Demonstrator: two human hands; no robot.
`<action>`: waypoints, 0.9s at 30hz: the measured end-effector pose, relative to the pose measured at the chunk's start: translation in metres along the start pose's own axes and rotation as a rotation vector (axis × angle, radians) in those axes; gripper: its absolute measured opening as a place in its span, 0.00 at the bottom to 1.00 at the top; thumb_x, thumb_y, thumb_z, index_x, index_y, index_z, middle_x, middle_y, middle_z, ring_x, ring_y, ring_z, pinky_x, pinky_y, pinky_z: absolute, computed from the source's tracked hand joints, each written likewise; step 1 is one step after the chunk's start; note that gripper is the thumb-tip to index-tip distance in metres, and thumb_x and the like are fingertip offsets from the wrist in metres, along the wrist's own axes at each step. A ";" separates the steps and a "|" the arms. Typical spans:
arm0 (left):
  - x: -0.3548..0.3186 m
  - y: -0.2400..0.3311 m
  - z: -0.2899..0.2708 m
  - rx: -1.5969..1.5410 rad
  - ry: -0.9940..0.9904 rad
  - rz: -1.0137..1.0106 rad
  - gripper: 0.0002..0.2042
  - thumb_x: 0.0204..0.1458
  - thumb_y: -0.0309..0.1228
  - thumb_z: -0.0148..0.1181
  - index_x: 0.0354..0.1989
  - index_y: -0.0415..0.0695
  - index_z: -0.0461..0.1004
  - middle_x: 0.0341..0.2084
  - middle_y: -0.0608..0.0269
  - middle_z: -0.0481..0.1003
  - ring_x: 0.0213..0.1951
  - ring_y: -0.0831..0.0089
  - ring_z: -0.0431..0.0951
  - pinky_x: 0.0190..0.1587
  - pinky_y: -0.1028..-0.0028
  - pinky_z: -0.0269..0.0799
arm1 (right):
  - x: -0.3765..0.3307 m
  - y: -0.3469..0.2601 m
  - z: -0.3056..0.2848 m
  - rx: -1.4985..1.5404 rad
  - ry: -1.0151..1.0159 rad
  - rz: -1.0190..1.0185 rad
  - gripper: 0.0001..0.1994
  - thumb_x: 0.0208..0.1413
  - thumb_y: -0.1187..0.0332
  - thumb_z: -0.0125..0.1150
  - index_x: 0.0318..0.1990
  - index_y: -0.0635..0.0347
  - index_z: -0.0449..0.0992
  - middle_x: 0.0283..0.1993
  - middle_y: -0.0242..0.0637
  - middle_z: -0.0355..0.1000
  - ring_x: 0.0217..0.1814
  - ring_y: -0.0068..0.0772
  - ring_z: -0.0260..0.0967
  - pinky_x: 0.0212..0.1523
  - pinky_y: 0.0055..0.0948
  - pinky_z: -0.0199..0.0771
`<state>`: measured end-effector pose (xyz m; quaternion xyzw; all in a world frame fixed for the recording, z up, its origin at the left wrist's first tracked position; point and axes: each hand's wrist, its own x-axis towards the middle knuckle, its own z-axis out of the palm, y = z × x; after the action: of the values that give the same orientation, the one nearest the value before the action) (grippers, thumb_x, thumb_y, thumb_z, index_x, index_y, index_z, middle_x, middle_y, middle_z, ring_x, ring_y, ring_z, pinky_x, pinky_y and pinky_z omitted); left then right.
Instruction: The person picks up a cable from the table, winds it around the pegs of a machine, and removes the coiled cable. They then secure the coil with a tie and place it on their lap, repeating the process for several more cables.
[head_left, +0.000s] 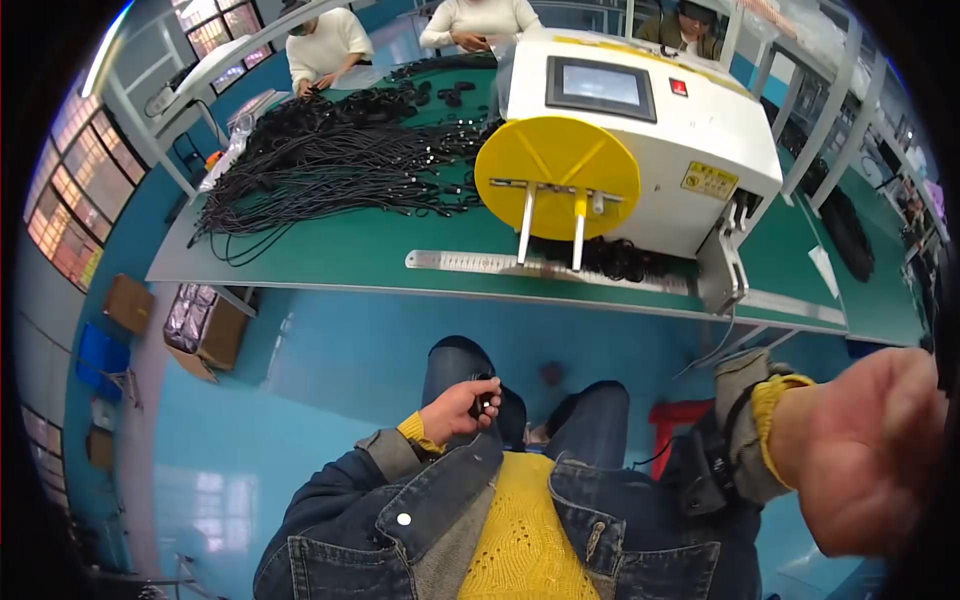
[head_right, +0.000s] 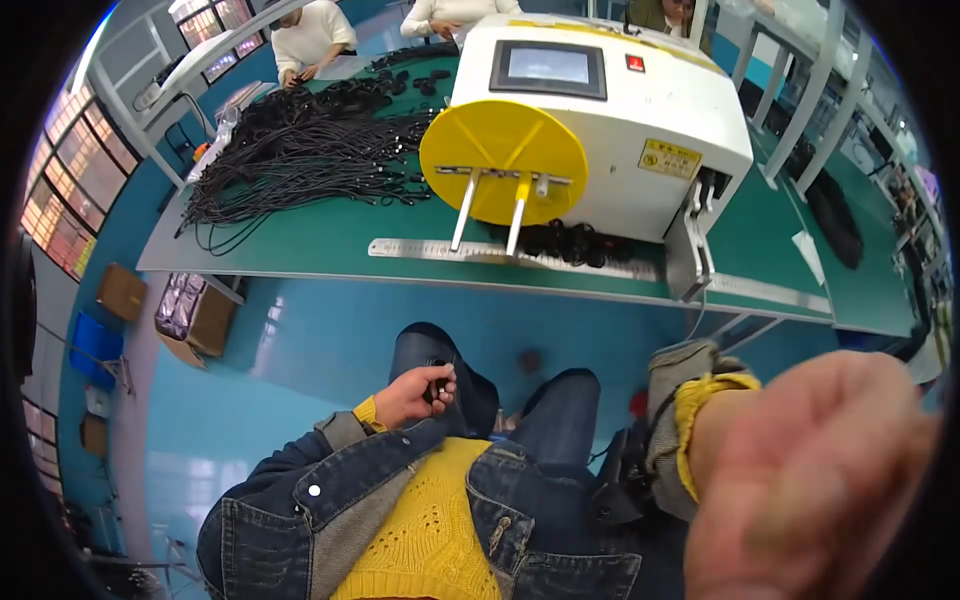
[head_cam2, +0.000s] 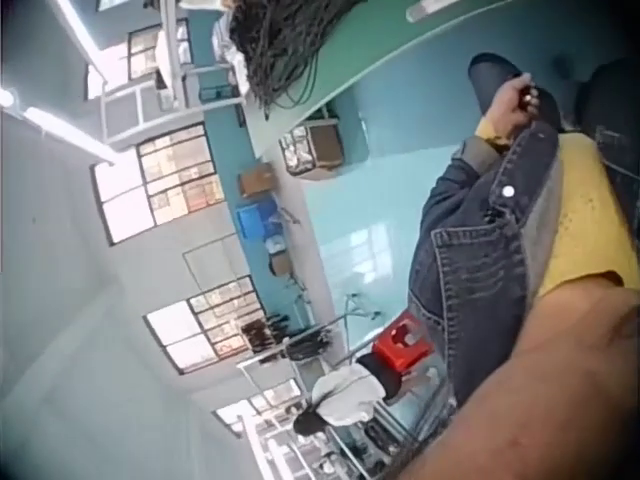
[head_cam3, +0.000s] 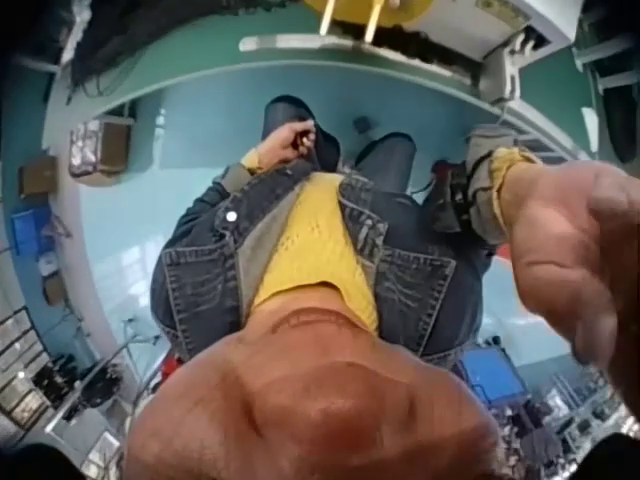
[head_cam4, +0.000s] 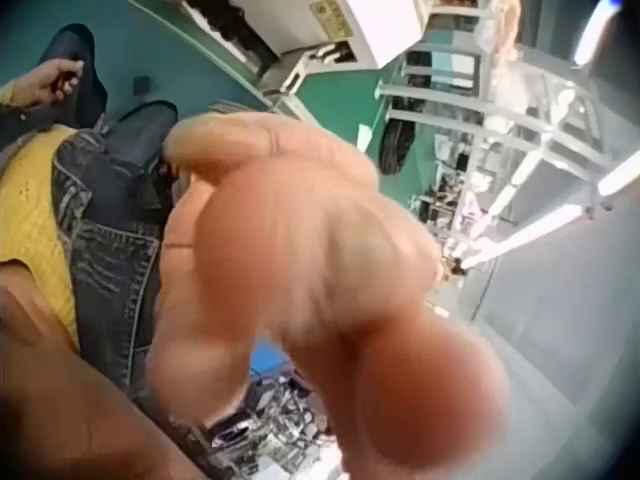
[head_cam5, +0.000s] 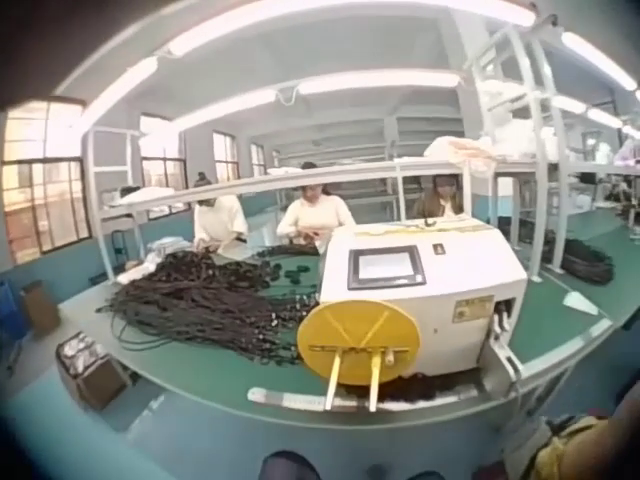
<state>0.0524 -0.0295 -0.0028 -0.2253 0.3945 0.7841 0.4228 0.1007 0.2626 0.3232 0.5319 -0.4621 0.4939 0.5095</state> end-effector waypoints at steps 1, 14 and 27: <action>0.005 0.005 0.007 -0.035 0.039 -0.006 0.10 0.51 0.37 0.54 0.24 0.46 0.66 0.18 0.66 0.67 0.20 0.78 0.66 0.17 0.80 0.58 | -0.006 0.002 0.002 -0.054 0.019 0.008 0.12 0.48 0.67 0.52 0.36 0.67 0.67 0.31 0.42 0.68 0.25 0.27 0.61 0.22 0.24 0.61; -0.031 0.024 -0.023 0.045 -0.065 0.106 0.06 0.49 0.31 0.56 0.28 0.43 0.70 0.20 0.65 0.70 0.20 0.77 0.69 0.19 0.80 0.63 | -0.268 0.010 0.070 0.201 -1.008 1.481 0.15 0.44 0.70 0.61 0.40 0.66 0.72 0.31 0.42 0.73 0.32 0.30 0.72 0.34 0.25 0.71; -0.021 0.461 -0.125 1.848 1.325 0.924 0.14 0.43 0.30 0.54 0.40 0.42 0.73 0.33 0.55 0.75 0.37 0.58 0.76 0.39 0.65 0.72 | -0.332 0.023 0.081 0.344 -0.808 2.052 0.18 0.48 0.69 0.58 0.46 0.68 0.69 0.35 0.37 0.72 0.36 0.20 0.68 0.38 0.20 0.68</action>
<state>-0.3217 -0.2933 0.1362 -0.0348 0.9835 0.0199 -0.1763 0.0544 0.1763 -0.0046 0.0833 -0.7395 0.5288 -0.4081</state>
